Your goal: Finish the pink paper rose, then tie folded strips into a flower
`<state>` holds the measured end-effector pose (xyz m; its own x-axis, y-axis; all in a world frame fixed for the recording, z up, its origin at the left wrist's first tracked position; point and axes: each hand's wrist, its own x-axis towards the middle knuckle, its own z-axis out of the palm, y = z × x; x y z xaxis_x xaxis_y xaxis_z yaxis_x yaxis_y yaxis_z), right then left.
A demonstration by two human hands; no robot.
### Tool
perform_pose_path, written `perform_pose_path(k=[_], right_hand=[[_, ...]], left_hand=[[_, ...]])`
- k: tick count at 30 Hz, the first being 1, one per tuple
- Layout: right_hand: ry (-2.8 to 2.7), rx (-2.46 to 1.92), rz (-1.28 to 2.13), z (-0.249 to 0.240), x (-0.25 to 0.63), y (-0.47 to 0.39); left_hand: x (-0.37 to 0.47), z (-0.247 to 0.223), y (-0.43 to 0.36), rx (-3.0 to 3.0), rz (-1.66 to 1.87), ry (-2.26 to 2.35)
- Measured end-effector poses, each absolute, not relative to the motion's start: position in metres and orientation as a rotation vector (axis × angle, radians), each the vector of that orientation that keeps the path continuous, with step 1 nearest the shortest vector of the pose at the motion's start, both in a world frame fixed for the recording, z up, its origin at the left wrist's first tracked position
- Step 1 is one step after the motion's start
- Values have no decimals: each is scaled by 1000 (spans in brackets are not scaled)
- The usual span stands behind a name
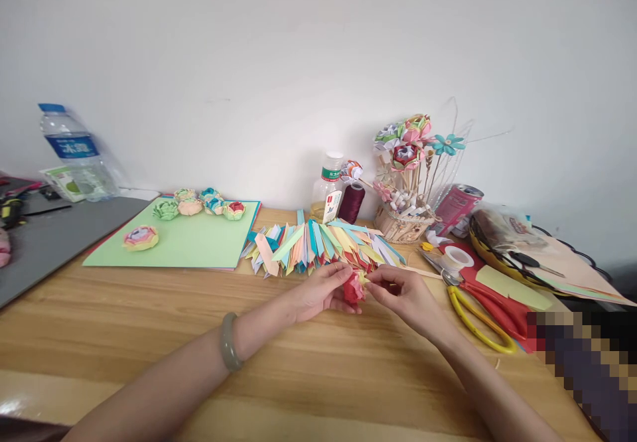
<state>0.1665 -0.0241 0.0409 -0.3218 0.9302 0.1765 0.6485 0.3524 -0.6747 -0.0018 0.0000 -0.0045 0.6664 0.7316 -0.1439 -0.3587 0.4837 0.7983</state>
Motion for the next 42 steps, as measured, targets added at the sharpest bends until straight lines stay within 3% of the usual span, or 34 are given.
perform_pose_path(k=[10,17,26,34,42], right_hand=[[-2181,-1257,422,43,168,-26],[-2257,-1212,-12,34,169,-31],[-2316,-895,125,50,175,-29],[-2304,-906,-10,41,181,-27],[-2335,-862,-82,42,183,-25]], left_hand=[[-3,-7,2,852,673,493],[-3,-4,0,827,713,471],[-7,-3,4,821,461,404],[-7,0,5,706,669,477],[-10,2,1,689,586,352]])
